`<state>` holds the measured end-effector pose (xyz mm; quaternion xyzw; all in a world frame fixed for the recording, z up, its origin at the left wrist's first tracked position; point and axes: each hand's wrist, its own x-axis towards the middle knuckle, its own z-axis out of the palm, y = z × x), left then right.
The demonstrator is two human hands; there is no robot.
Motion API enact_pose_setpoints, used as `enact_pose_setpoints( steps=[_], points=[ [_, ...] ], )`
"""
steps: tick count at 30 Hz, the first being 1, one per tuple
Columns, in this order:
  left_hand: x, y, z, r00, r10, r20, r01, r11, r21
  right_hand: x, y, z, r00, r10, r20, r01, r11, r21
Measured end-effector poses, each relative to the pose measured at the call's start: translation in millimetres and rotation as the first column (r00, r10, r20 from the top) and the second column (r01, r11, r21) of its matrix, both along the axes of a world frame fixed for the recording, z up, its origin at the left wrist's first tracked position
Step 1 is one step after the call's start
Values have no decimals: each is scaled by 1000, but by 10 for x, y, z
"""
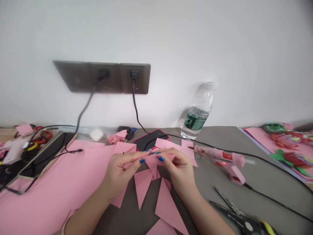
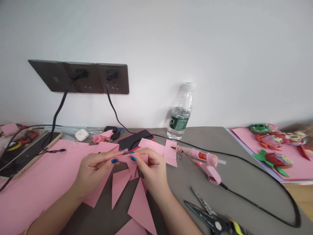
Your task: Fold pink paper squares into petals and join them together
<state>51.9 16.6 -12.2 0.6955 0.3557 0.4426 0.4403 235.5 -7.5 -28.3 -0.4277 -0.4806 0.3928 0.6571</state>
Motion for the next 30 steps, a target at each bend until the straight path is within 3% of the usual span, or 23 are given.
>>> enact_pose_setpoints(
  steps=[15, 21, 30],
  points=[
    [25, -1, 53, 998, 37, 49, -36, 999, -29, -20, -5, 18, 998, 60, -33, -59, 998, 32],
    [41, -12, 58, 995, 76, 58, -72, 995, -66, -5, -12, 37, 999, 23, 35, -23, 1000, 16],
    [46, 13, 33, 994, 107, 0, -107, 994, -14, 23, -3, 65, 998, 46, 42, -45, 998, -33]
  ],
)
